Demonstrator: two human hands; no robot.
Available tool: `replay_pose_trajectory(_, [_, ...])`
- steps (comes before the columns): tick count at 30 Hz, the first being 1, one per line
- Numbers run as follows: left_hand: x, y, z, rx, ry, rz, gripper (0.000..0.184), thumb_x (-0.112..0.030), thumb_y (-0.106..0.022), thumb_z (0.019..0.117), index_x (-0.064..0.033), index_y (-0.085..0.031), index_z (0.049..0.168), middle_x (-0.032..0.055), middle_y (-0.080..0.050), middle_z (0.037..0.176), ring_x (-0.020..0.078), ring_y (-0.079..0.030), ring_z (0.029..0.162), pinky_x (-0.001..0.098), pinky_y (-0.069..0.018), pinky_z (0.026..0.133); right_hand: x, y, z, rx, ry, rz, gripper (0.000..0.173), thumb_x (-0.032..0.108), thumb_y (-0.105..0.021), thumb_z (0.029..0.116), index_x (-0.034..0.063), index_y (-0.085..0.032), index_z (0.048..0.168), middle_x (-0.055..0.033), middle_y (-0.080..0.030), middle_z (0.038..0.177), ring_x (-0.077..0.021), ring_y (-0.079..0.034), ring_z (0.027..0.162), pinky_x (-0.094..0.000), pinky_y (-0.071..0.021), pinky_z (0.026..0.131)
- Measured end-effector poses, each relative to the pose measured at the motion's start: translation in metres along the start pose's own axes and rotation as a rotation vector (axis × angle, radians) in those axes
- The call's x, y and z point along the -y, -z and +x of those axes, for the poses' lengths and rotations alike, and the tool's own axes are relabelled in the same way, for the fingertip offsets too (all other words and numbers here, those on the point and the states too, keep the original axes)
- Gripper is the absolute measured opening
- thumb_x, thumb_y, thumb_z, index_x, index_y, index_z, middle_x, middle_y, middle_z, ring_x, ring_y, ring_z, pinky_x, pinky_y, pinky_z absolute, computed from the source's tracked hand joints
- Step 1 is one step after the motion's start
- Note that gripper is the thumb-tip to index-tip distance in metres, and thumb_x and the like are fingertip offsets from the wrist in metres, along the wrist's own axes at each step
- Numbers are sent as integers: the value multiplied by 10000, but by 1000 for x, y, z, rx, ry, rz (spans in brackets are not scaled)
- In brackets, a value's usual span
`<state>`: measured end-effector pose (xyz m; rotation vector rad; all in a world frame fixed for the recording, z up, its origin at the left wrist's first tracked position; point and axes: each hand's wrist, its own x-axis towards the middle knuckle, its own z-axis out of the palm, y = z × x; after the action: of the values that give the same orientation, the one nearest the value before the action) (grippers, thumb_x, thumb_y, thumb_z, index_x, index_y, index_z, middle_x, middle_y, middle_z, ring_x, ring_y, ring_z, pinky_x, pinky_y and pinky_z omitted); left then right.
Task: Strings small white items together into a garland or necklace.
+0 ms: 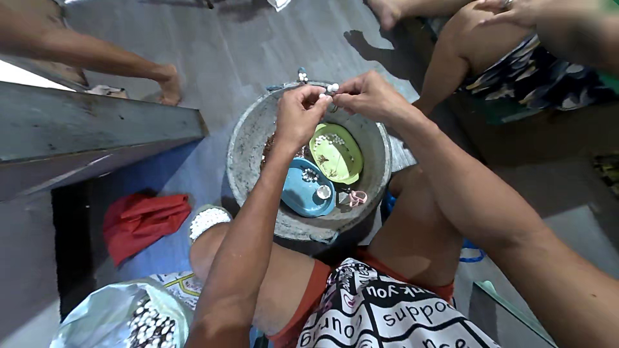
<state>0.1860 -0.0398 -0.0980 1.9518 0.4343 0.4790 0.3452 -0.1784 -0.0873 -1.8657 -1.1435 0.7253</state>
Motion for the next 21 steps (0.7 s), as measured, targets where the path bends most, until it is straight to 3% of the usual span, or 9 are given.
replay_pose_trajectory(6, [-1, 5, -4, -20, 21, -7, 145, -124, -689, 950, -36, -723, 1059, 33, -732, 873, 122, -716, 723, 338, -642, 691, -3, -12, 4, 16, 143, -160, 282, 379, -622, 1016, 142, -731, 908, 22, -633, 720, -110, -588, 634, -398, -504, 627])
replay_pose_trajectory(10, [-6, 18, -9, -91, 96, -59, 77, -90, -725, 877, -41, -720, 938, 35, -719, 779, 150, -708, 641, 361, -641, 616, -2, 0, 3, -44, 182, -168, 238, 288, -622, 999, 119, -752, 892, 15, -672, 743, -83, -606, 645, -352, -517, 630])
replay_pose_trajectory(15, [-7, 49, -12, -85, 203, -87, 126, -108, -736, 931, -23, -720, 1021, 45, -744, 871, 159, -731, 691, 354, -656, 656, -21, 42, -3, -97, -2, -173, 229, 333, -662, 987, 129, -766, 976, -4, -730, 869, -109, -687, 774, -389, -581, 769])
replay_pose_trajectory(19, [15, 16, -14, 34, 257, -29, 168, -146, -693, 978, -5, -714, 1067, 82, -742, 913, 169, -735, 700, 364, -659, 674, -21, 29, -6, -19, -38, -238, 236, 334, -653, 999, 130, -771, 988, -8, -723, 856, -106, -663, 739, -382, -556, 731])
replay_pose_trajectory(21, [25, 1, -10, 83, 272, -2, 172, -157, -698, 979, -18, -721, 1077, 78, -747, 913, 163, -741, 707, 365, -664, 688, -20, 25, -4, 14, -58, -292, 239, 336, -642, 1006, 137, -773, 991, -16, -731, 881, -133, -676, 777, -421, -555, 758])
